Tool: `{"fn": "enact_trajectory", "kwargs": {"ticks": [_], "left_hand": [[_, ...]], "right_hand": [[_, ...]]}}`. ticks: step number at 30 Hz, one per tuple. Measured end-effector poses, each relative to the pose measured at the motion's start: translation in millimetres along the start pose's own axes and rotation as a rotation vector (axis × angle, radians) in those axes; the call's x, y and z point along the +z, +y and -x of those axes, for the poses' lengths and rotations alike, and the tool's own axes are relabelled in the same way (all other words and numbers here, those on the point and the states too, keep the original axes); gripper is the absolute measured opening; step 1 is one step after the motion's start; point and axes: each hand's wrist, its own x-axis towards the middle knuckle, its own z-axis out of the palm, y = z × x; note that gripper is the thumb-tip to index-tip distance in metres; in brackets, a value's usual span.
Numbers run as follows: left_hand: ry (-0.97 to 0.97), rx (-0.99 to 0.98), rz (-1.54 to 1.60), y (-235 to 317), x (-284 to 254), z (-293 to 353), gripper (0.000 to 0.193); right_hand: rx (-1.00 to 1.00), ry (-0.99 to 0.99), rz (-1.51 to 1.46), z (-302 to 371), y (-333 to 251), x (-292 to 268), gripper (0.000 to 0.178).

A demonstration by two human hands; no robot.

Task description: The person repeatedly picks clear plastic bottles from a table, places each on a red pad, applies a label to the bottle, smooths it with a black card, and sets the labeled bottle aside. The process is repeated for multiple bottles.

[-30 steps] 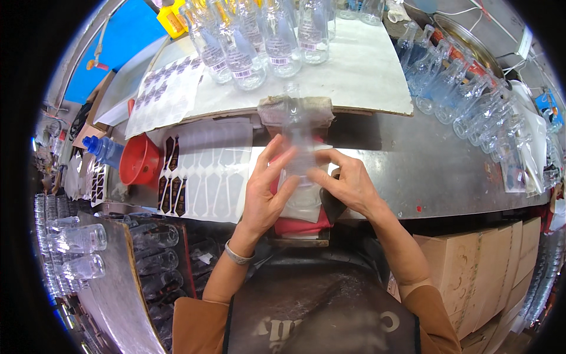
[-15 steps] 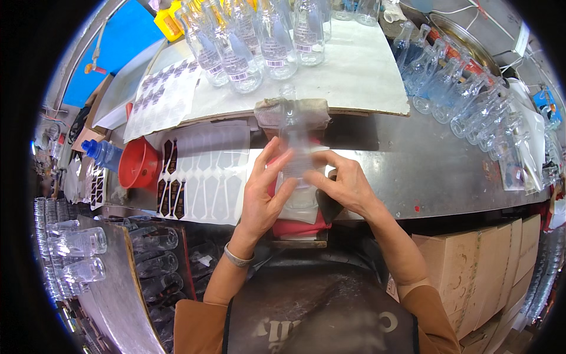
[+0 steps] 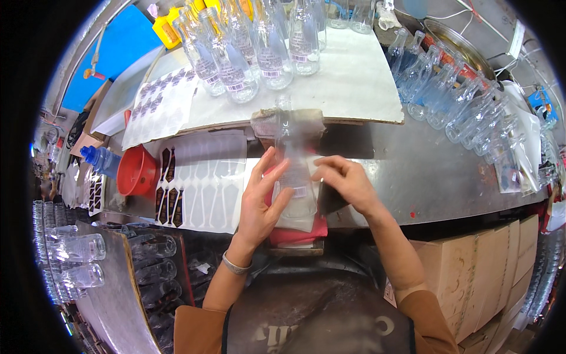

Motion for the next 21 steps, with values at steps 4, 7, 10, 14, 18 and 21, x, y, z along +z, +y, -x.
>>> {"fn": "enact_trajectory", "kwargs": {"ticks": [4,7,10,14,18,21], "left_hand": [[0.011,0.014,0.011,0,0,0,0.051],[0.011,-0.002,0.013,-1,1,1,0.051],[0.003,-0.005,0.026,-4,0,1,0.05],[0.009,-0.014,0.039,-3,0,2,0.055],[0.002,0.02,0.044,-8,-6,11,0.08],[-0.036,0.02,-0.008,-10,-10,31,0.098]], "right_hand": [[-0.052,0.054,-0.241,7,-15,-11,0.032],[-0.315,-0.009,0.005,4,-22,-2,0.032],[-0.468,0.246,0.274,-10,-36,-4,0.032],[-0.531,0.0,0.293,-8,-56,-3,0.033],[-0.75,0.235,0.441,-9,-64,6,0.025],[-1.042,-0.025,0.698,25,-45,29,0.017]]}}
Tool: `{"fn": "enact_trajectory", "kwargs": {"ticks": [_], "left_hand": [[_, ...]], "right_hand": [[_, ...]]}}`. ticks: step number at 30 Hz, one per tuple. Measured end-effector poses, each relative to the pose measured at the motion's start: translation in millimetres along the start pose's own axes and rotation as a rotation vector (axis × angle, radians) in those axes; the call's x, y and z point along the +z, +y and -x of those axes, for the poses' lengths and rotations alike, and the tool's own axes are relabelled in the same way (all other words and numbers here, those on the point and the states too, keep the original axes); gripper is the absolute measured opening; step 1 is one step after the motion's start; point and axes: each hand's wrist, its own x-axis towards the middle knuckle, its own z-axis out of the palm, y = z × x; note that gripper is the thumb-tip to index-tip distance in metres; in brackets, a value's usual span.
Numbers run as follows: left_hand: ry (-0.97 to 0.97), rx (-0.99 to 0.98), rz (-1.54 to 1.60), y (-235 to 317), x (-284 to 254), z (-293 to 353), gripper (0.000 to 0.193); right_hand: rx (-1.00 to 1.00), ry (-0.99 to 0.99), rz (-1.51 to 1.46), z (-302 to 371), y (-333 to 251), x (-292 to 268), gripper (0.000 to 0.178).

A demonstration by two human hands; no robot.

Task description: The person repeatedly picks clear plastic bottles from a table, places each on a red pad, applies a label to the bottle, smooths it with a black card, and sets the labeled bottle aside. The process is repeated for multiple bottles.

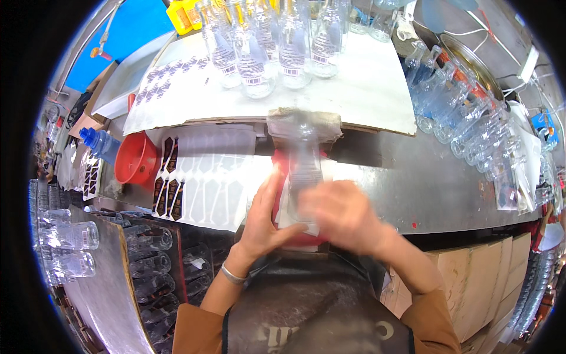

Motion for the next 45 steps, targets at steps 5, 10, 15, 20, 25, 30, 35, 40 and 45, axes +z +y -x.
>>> {"fn": "enact_trajectory", "kwargs": {"ticks": [5,10,15,20,25,30,35,40,45], "left_hand": [[0.054,-0.015,0.024,-5,15,13,0.123],[0.18,0.109,-0.026,-13,22,14,0.13],[0.138,-0.036,-0.01,0,21,14,0.13],[0.141,-0.018,0.085,-2,23,16,0.124],[0.085,-0.05,0.103,-4,14,18,0.122],[0.027,-0.077,0.187,-12,13,20,0.121],[0.015,-0.124,0.212,-15,11,21,0.117],[0.049,-0.129,0.262,-18,14,25,0.114],[0.073,-0.142,0.061,5,17,18,0.118]], "right_hand": [[-0.042,0.055,0.165,-29,-7,-12,0.026],[-0.003,-0.411,-0.048,-40,-30,5,0.009],[0.042,-0.072,0.271,-73,31,-7,0.011],[0.05,-0.379,-0.047,-43,-8,-8,0.019],[0.046,0.113,0.046,-42,39,-8,0.018],[0.132,-0.052,-0.15,-23,29,-6,0.019],[0.18,0.16,-0.23,6,55,-7,0.026],[0.294,-0.091,-0.399,43,10,-14,0.025],[0.493,0.216,-0.08,-11,59,-29,0.026]]}}
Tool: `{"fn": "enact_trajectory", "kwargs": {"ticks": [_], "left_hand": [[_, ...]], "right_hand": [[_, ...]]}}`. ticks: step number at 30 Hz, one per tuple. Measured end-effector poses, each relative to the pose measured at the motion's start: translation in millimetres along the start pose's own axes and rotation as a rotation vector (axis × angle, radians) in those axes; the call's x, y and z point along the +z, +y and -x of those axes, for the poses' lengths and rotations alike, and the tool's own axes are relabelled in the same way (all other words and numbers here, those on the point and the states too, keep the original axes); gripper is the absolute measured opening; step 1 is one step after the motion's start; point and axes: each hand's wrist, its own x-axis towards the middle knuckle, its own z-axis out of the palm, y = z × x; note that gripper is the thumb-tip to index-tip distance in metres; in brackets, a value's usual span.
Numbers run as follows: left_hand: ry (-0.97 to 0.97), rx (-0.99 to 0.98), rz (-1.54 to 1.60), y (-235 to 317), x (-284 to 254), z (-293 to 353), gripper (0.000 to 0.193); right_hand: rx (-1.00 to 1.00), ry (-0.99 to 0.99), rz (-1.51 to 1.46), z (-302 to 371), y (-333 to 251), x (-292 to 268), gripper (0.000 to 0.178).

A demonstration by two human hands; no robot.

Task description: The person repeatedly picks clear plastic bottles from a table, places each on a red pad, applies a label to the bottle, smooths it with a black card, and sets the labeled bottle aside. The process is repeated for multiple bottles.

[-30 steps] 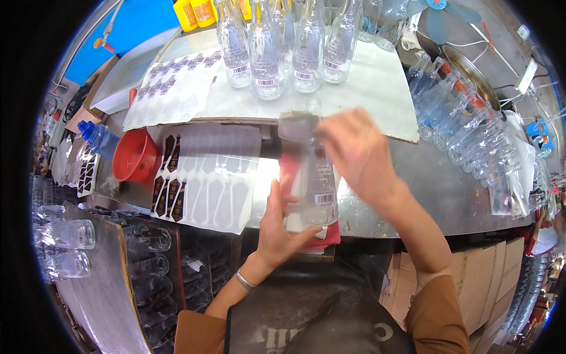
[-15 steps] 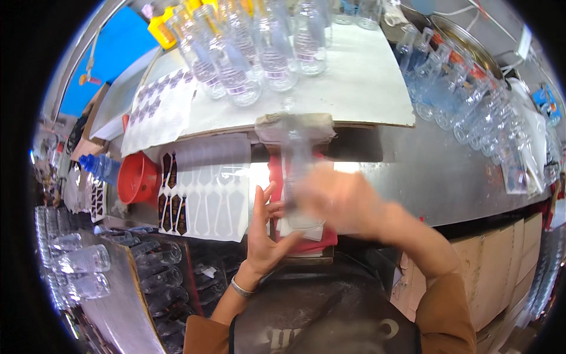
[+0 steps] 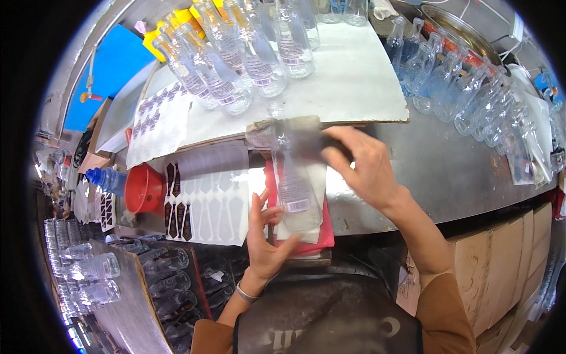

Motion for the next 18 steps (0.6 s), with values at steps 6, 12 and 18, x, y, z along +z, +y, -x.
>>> {"fn": "enact_trajectory", "kwargs": {"ticks": [6,12,18], "left_hand": [[0.108,-0.004,-0.088,16,18,-1,0.125],[0.163,0.086,-0.107,3,21,1,0.126],[0.095,-0.029,0.014,7,12,3,0.126]], "right_hand": [[-0.406,-0.056,0.342,-46,-39,20,0.011],[-0.431,-0.753,0.227,15,-70,48,0.009],[-0.59,-0.077,0.259,-13,-30,33,0.007]]}}
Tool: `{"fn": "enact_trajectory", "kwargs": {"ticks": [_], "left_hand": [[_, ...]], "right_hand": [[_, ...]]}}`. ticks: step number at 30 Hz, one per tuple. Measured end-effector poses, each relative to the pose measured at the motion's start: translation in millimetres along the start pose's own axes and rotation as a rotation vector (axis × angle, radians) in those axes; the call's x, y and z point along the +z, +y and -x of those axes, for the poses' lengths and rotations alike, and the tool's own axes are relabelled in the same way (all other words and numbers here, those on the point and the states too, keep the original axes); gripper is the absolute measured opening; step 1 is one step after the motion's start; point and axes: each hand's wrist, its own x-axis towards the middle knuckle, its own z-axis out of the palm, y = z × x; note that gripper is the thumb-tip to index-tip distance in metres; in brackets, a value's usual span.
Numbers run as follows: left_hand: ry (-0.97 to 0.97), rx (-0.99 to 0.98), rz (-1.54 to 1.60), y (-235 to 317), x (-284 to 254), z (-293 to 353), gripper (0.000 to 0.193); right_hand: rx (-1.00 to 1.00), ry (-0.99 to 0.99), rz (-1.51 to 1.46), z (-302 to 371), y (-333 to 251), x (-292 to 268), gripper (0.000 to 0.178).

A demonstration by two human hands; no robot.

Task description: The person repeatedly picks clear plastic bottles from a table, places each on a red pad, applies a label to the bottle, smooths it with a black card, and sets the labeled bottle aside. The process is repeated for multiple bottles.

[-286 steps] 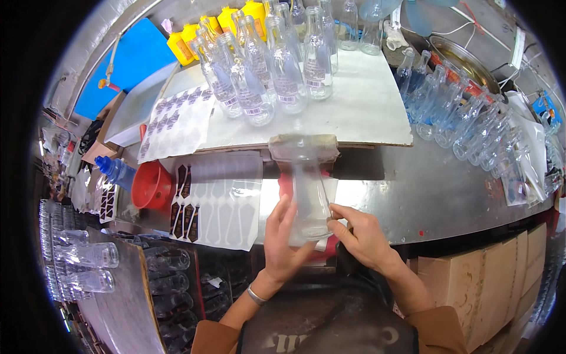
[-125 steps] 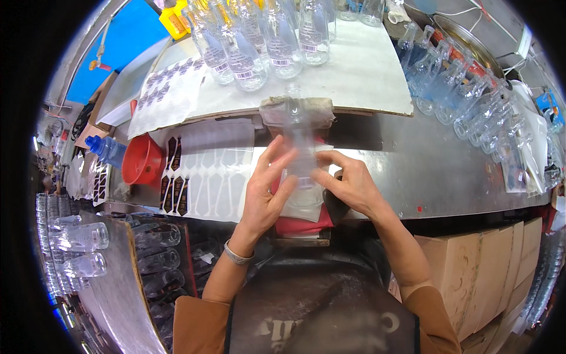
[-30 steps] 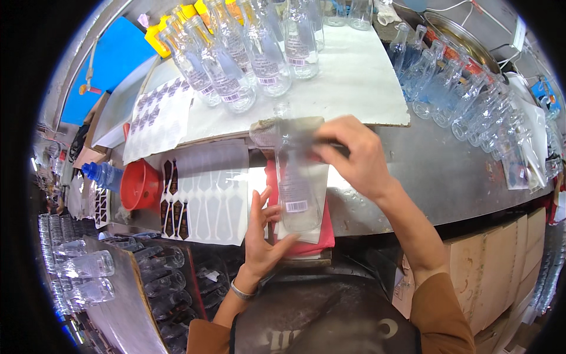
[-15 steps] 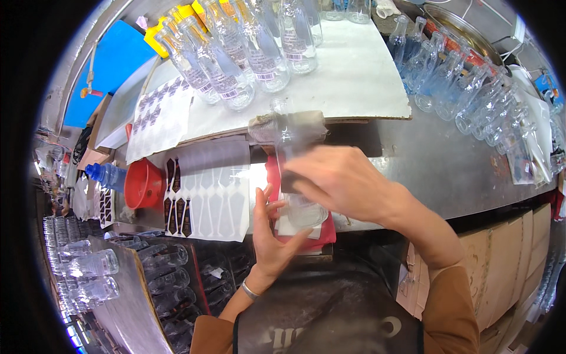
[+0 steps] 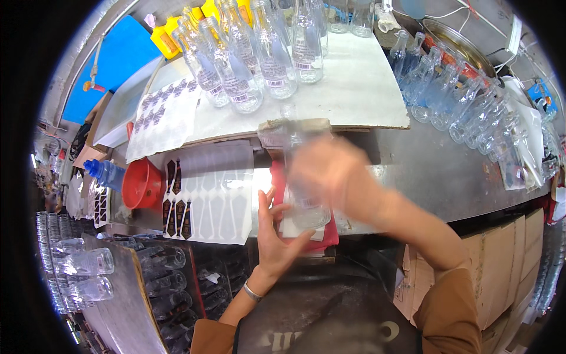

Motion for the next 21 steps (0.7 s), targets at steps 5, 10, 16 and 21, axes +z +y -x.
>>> {"fn": "enact_trajectory", "kwargs": {"ticks": [5,10,16,21], "left_hand": [[-0.067,0.01,-0.06,-1,-7,-1,0.116],[-0.125,0.014,-0.072,-1,-16,0,0.11],[-0.123,-0.116,0.263,8,-30,-24,0.094],[-0.058,-0.343,0.47,9,-17,-58,0.073]], "right_hand": [[0.135,-0.121,-0.224,8,9,-3,0.008],[-0.007,-0.145,-0.296,31,-16,-9,0.014],[0.551,0.086,-0.441,41,43,-11,0.016],[0.217,-0.025,-0.612,98,-30,-19,0.028]]}}
